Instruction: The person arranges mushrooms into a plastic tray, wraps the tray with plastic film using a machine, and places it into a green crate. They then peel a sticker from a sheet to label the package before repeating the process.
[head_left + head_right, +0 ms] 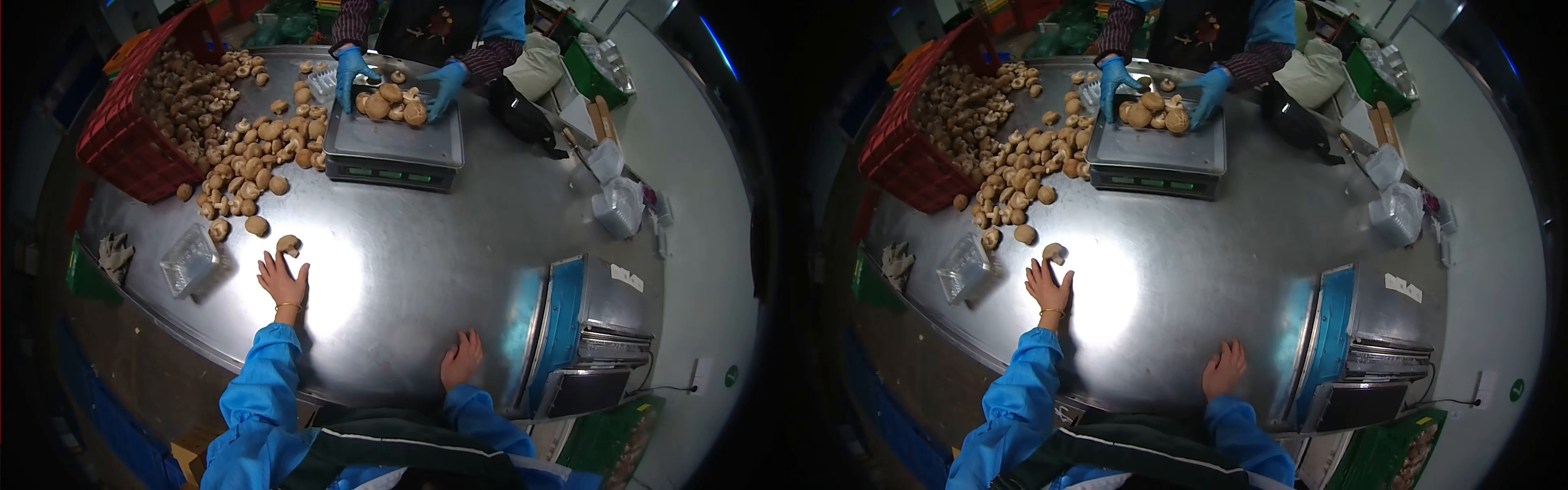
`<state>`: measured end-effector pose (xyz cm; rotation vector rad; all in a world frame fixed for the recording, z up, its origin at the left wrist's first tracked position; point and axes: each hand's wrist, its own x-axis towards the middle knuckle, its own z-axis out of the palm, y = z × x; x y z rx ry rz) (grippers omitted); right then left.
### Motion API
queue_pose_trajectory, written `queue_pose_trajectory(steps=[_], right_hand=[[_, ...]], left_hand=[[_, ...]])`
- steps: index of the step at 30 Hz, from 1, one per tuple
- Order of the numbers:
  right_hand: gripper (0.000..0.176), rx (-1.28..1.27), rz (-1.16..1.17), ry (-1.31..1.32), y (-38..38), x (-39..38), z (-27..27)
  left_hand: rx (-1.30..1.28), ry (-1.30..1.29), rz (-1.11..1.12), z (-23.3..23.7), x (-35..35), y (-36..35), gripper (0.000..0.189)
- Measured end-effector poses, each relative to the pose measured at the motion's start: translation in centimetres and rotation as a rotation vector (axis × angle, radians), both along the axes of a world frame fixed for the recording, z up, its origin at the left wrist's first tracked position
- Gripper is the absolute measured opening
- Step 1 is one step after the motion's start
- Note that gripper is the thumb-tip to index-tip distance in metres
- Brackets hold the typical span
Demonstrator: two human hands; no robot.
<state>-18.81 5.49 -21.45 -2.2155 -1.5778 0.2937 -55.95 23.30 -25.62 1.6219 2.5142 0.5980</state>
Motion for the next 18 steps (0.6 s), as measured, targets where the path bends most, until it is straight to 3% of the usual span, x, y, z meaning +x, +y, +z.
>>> queue_pose_trajectory(steps=[10, 14, 16, 18], right_hand=[[0.034, 0.001, -0.015, 0.032, -0.1, 0.1, 0.0], [0.033, 0.006, -0.012, 0.043, -0.2, 0.4, -0.6], [0.033, -0.006, -0.037, 0.068, -0.3, 0.6, -0.4], [0.034, 0.078, -0.003, 0.087, 0.0, 1.1, 0.1]], left_hand=[[0.01, 0.028, -0.015, 0.1, 0.3, -0.1, 0.081], [0.213, -0.208, 0.022, 2.0, 2.9, -0.2, 0.082], [0.406, -0.435, -0.145, 3.8, 5.3, -0.3, 0.074], [0.437, -0.473, -0.23, 4.8, 8.1, -0.2, 0.064]])
